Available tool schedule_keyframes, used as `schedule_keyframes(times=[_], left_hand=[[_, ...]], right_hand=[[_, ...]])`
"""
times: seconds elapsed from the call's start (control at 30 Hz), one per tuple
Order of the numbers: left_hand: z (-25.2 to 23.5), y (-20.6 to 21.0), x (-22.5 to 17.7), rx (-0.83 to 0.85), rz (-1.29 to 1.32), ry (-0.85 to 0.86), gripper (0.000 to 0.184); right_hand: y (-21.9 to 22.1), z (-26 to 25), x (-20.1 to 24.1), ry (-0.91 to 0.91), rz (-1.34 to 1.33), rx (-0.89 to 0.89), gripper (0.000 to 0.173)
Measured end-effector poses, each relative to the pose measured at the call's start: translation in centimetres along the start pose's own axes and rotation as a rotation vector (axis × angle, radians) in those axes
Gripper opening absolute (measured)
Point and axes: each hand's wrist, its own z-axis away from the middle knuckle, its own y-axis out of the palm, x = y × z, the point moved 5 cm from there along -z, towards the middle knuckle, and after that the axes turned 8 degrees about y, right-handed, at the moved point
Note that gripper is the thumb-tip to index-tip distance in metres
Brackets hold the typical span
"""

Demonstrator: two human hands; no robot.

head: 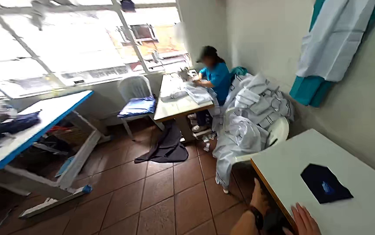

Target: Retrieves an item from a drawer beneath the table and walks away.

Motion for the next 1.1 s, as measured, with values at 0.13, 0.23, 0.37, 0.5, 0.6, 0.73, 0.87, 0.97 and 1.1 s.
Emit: schedule_keyframes(times=[0.13, 0.23, 0.37, 0.5, 0.6, 0.73, 0.87, 0.97, 1.1], left_hand=[[-4.2, 2.2, -1.5, -0.004, 0.171, -0.066, 0.091], [-7.7, 2.0, -0.8, 0.014, 0.197, -0.145, 0.094], [-11.4, 0.0, -1.5, 0.107, 0.133, -0.146, 0.099], [-13.6, -2.6, -2.9, 0.310, 0.009, -0.185, 0.101], [-14.1, -2.8, -3.4, 0.417, -0.029, -0.246, 0.101], [-14.3, -3.7, -3.2, 0.423, -0.151, -0.183, 0.089], [-12.4, -7.5, -5.0, 0.509, -0.529, -0.096, 0.040], [-10.8, -10.0, -5.8, 0.481, -0.522, -0.167, 0.024], [-10.8, -11.4, -6.1, 0.400, -0.527, -0.199, 0.019]], right_hand=[[4.5, -0.8, -0.6, 0.014, 0.313, -0.302, 0.082], [4.5, -0.9, -0.7, 0.014, 0.409, -0.355, 0.081], [4.8, -1.2, -0.2, 0.104, 0.478, -0.332, 0.070], [5.3, -0.7, -0.2, 0.138, 0.473, -0.330, 0.059], [5.3, -0.8, -0.5, 0.132, 0.519, -0.318, 0.057], [5.0, -0.8, 0.3, 0.179, 0.476, -0.313, 0.058], [7.5, -1.3, 8.1, 0.454, 0.192, -0.491, 0.049], [12.9, -2.5, 11.7, 0.933, -0.474, -0.411, 0.069], [17.9, -5.7, 10.0, 1.336, -1.587, -0.469, 0.063]])
